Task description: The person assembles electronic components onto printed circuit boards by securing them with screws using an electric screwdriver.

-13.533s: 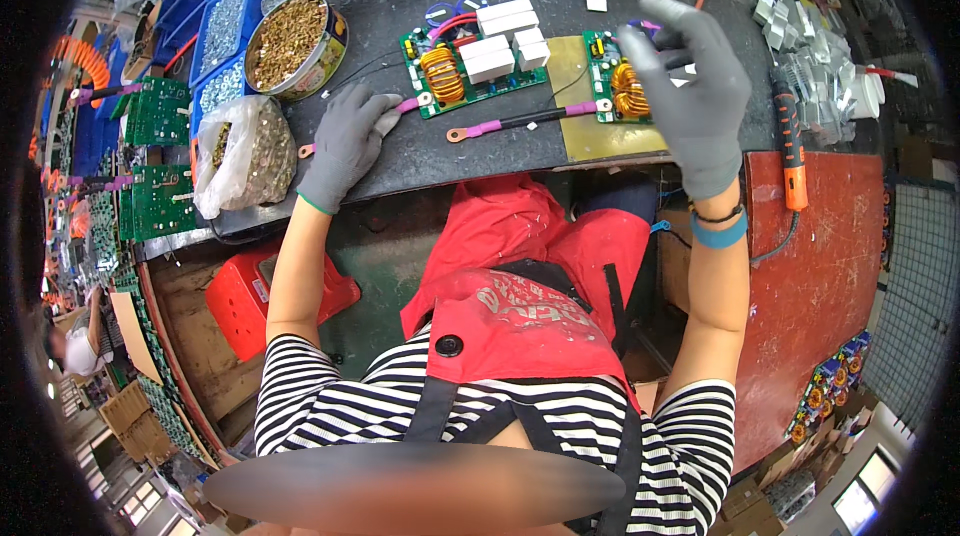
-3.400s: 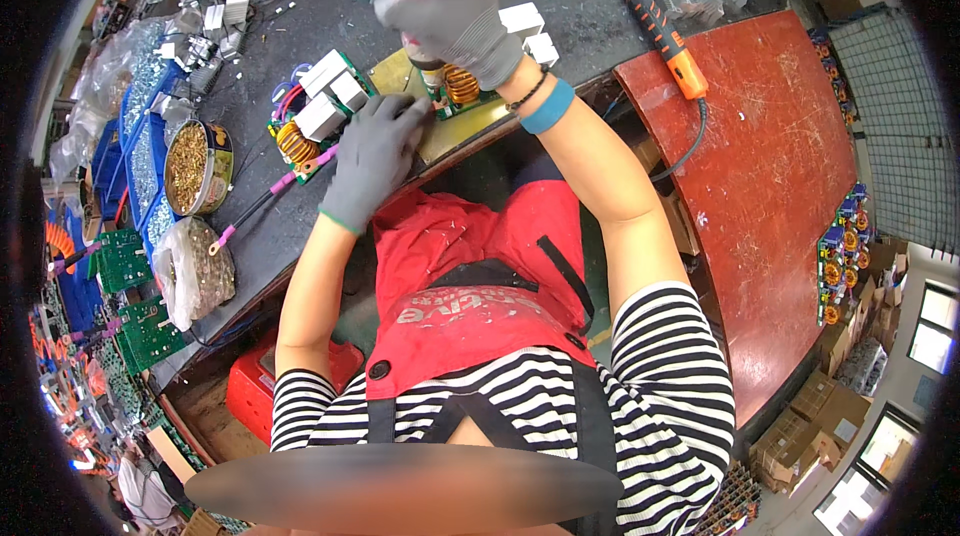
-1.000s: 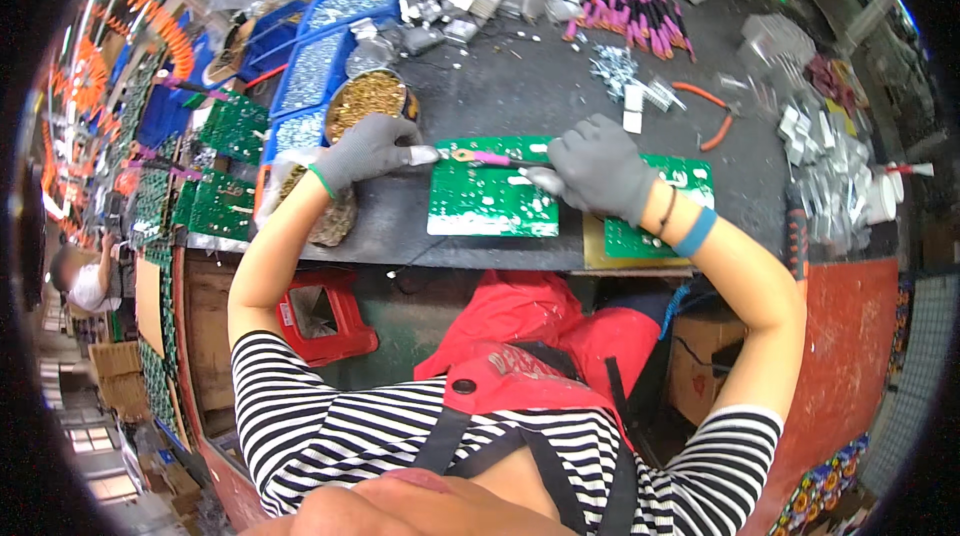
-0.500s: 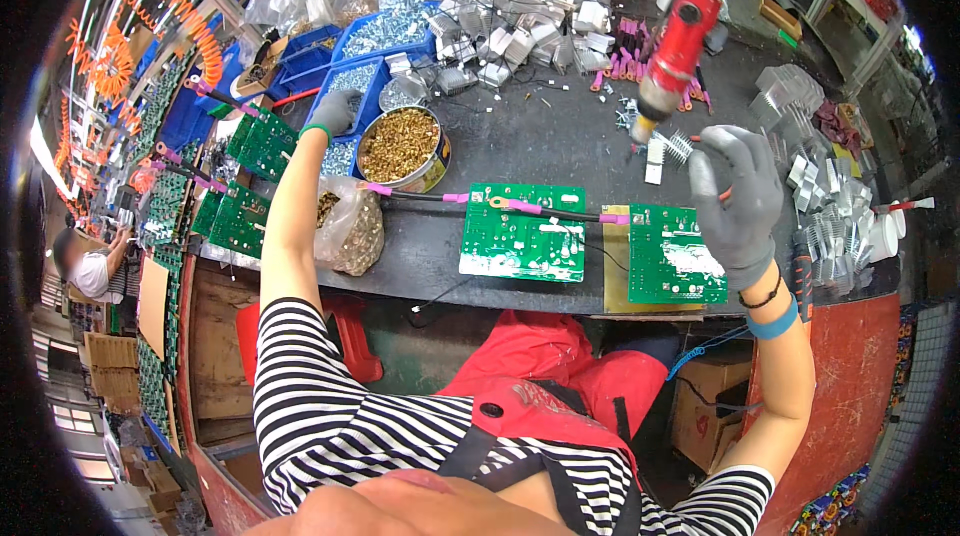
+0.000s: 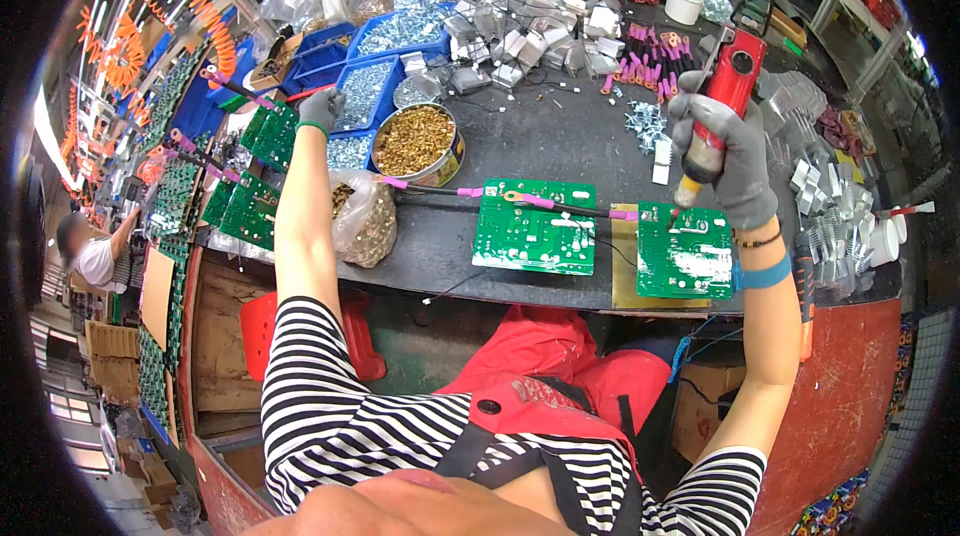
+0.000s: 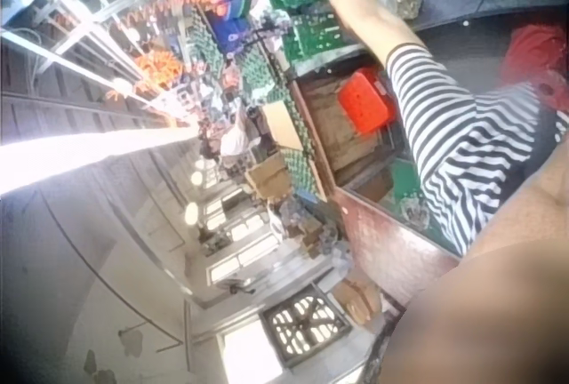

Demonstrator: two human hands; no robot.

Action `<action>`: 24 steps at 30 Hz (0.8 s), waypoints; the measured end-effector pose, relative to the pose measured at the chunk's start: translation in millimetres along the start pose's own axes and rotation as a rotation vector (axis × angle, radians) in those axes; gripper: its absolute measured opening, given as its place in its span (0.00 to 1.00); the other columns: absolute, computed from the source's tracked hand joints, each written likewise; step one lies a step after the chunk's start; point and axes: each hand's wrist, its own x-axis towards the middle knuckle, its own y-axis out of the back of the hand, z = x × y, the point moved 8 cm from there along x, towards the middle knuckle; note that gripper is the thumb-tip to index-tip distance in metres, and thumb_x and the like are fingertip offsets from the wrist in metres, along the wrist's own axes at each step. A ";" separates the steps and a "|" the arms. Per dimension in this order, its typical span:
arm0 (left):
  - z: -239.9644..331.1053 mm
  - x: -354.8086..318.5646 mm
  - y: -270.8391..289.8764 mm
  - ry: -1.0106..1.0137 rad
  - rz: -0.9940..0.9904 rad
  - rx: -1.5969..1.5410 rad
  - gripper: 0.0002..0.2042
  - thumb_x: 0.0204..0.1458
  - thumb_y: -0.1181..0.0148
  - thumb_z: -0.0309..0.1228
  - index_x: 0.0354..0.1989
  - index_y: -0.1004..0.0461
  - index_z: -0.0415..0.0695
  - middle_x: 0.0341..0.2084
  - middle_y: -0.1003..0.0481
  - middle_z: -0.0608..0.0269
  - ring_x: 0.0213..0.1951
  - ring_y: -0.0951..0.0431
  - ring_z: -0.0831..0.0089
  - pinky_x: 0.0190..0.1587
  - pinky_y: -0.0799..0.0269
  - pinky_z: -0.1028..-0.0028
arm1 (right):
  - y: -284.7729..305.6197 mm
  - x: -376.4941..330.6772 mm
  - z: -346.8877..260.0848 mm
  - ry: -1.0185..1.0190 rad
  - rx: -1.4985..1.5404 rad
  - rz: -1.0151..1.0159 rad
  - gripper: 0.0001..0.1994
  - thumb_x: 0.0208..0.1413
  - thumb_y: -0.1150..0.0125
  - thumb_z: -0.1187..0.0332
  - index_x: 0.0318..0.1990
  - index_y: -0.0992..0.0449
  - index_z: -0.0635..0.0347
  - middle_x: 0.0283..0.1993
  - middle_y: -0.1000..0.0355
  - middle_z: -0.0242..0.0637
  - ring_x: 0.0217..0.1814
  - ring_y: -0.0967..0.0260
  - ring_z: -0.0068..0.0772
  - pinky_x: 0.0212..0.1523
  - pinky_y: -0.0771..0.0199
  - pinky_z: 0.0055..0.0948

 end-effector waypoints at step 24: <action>-51.5 -546.0 -121.0 0.616 -1.008 -0.512 0.11 0.55 0.44 0.28 0.44 0.31 0.35 0.31 0.32 0.63 0.28 0.35 0.82 0.23 0.43 0.87 | -79.4 -89.7 -24.0 -0.208 0.433 0.103 0.09 0.48 0.40 0.73 0.38 0.28 0.60 0.32 0.27 0.36 0.31 0.29 0.28 0.33 0.27 0.26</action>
